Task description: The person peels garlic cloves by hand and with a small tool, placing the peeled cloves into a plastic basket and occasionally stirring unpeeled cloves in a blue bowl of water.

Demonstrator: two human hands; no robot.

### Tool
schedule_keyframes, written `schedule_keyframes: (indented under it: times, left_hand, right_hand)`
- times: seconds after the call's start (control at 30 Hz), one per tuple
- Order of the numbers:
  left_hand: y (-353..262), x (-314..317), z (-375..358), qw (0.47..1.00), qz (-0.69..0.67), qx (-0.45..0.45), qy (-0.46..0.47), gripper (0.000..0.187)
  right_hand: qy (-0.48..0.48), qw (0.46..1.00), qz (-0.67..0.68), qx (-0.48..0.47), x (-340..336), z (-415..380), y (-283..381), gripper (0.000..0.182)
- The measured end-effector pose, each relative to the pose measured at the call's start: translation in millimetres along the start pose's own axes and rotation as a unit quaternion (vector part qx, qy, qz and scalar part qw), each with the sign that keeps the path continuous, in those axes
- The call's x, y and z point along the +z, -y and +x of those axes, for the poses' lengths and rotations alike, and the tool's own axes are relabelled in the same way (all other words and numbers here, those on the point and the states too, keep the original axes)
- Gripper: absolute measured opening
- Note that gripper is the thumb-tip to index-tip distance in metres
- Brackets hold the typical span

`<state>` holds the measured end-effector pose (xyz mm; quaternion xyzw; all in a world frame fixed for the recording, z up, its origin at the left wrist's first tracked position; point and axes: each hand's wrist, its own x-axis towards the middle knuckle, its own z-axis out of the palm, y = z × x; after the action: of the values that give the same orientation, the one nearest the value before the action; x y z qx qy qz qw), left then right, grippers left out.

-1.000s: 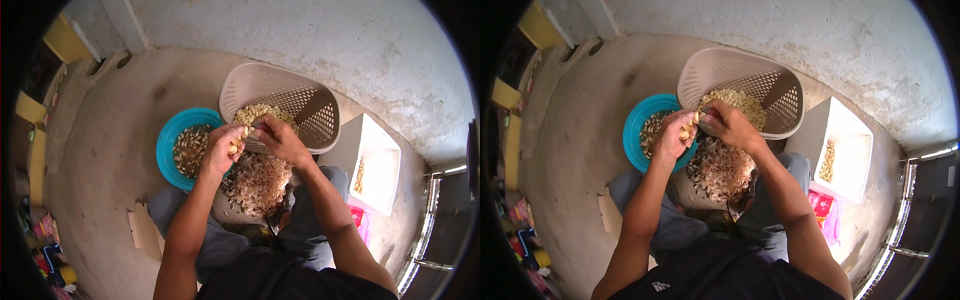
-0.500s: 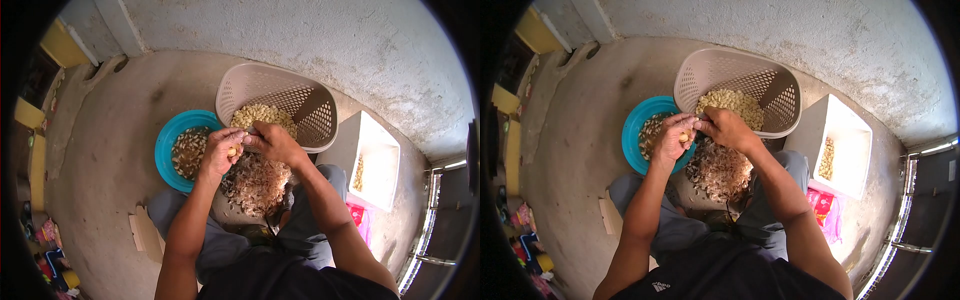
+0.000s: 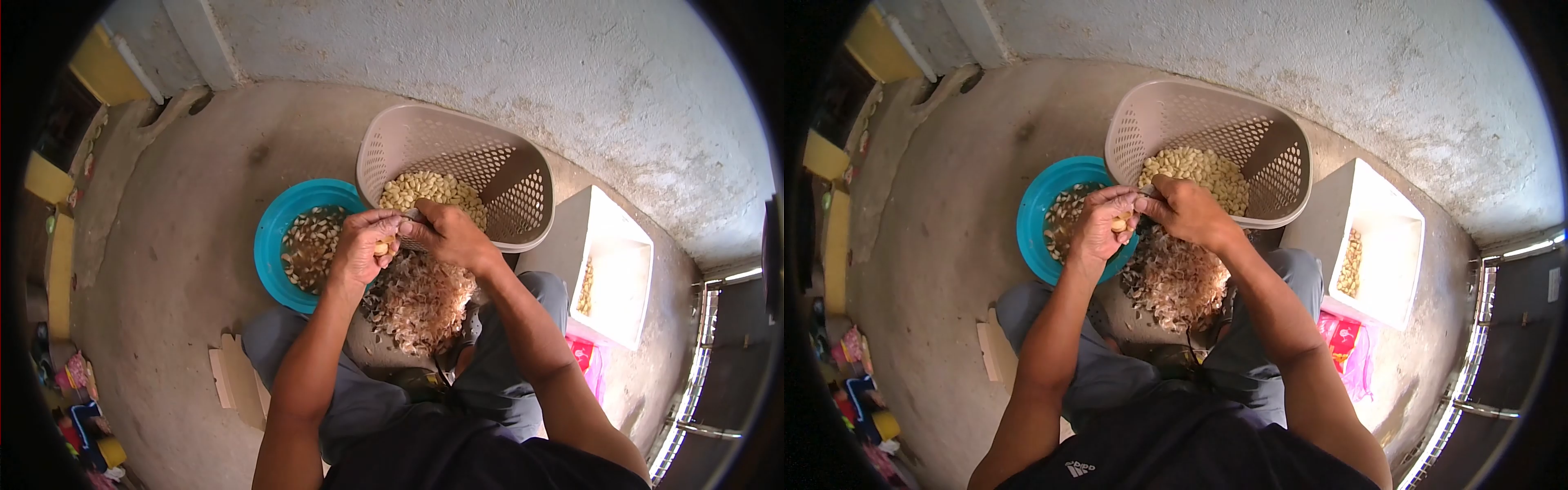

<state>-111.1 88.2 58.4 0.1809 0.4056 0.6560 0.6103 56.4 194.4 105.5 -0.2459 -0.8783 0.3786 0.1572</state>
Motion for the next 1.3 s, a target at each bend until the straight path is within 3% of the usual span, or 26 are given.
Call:
schedule_keyframes:
  times: [0.27,0.47,0.77,1.17,1.3]
  left_hand:
    - [3.4,-6.9,2.7,1.000,0.002,-0.022,-0.002,0.020]
    - [1.4,-5.8,2.6,1.000,-0.009,-0.012,0.013,0.017]
    - [4.5,-8.6,4.0,0.999,-0.010,-0.034,0.005,0.019]
    - [5.3,-1.0,2.9,0.998,-0.016,-0.020,-0.050,0.021]
    - [3.9,-2.7,5.3,0.996,-0.013,-0.014,-0.082,0.020]
  right_hand:
    - [0.060,0.998,-0.023,0.027,-1.2,-0.1,2.2,0.042]
    - [0.016,1.000,-0.014,0.002,-0.6,-2.4,2.0,0.044]
    - [0.057,0.997,-0.018,0.038,-1.8,-0.9,3.7,0.042]
    - [0.018,0.994,-0.089,-0.060,13.8,-8.3,5.5,0.035]
    - [0.126,0.976,-0.177,-0.016,9.0,-10.0,11.4,0.034]
